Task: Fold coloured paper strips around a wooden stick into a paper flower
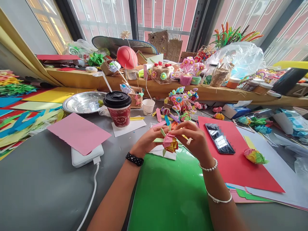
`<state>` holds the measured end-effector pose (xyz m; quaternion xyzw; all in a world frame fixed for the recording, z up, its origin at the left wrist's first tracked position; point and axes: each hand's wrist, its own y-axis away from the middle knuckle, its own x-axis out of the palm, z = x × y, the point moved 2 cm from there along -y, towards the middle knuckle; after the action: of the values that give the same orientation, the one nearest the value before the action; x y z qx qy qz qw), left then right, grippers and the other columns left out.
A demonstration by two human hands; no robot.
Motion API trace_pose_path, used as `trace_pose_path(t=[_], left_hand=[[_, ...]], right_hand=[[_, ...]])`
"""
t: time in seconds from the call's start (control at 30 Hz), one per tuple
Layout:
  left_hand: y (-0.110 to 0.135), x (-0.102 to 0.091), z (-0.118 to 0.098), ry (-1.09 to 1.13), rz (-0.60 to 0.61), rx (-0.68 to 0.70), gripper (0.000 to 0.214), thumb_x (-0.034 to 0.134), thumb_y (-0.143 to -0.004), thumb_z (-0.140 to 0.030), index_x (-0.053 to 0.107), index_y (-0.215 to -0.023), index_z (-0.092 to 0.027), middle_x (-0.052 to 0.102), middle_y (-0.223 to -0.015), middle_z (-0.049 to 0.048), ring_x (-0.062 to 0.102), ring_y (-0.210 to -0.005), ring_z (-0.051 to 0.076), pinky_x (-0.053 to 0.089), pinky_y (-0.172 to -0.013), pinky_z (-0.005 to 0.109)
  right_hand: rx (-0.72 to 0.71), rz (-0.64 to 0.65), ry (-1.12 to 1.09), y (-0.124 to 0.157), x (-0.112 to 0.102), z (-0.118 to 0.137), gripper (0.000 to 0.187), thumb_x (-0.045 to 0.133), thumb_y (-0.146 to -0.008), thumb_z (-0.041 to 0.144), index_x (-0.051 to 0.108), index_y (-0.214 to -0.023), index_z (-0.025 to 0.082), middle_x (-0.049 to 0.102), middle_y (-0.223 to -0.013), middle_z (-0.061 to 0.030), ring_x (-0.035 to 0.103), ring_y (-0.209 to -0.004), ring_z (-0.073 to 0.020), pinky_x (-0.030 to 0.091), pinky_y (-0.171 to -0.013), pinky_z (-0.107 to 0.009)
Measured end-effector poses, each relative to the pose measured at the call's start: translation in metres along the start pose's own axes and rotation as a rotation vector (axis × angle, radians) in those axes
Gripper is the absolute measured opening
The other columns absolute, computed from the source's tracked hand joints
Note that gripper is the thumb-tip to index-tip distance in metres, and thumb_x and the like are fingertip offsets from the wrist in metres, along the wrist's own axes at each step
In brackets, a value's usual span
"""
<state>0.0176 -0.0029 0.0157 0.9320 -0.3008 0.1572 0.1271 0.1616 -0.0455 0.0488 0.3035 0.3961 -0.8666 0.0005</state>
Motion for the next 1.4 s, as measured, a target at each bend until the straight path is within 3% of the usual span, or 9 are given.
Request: trace_pose_path(t=[0.77,1.03,1.4], left_hand=[[-0.0097,-0.0024,-0.0002,0.098,-0.174,0.175,0.02,0.067,-0.059,-0.026,0.052,-0.055,-0.014,0.048,-0.052,-0.0053,0.044,-0.051,0.005,0.039,-0.056,0.019],[-0.0046,0.0029,-0.0036,0.028,-0.189,0.171,0.02,0.068,-0.058,-0.026,0.059,-0.07,-0.013,0.056,-0.061,-0.0027,0.05,-0.054,0.007,0.038,-0.054,0.019],[-0.0081,0.0032,-0.0021,0.182,-0.267,0.237,0.016,0.069,-0.055,-0.022,0.057,-0.058,-0.013,0.048,-0.052,-0.0057,0.042,-0.049,0.004,0.038,-0.052,0.017]], right_hand=[[-0.082,-0.044,0.111,0.0026,-0.0006,-0.0009,0.008,0.057,-0.074,0.015,0.063,-0.076,0.019,0.058,-0.075,-0.0037,0.055,-0.068,-0.0122,0.046,-0.062,-0.025],[-0.065,-0.032,0.201,0.0015,0.0017,-0.0014,0.01,0.055,-0.076,0.019,0.062,-0.083,0.018,0.058,-0.078,-0.0047,0.056,-0.071,-0.0135,0.046,-0.062,-0.026],[-0.095,-0.077,0.129,0.0021,0.0001,-0.001,0.009,0.056,-0.074,0.015,0.063,-0.078,0.019,0.06,-0.075,-0.0036,0.056,-0.069,-0.0121,0.047,-0.061,-0.025]])
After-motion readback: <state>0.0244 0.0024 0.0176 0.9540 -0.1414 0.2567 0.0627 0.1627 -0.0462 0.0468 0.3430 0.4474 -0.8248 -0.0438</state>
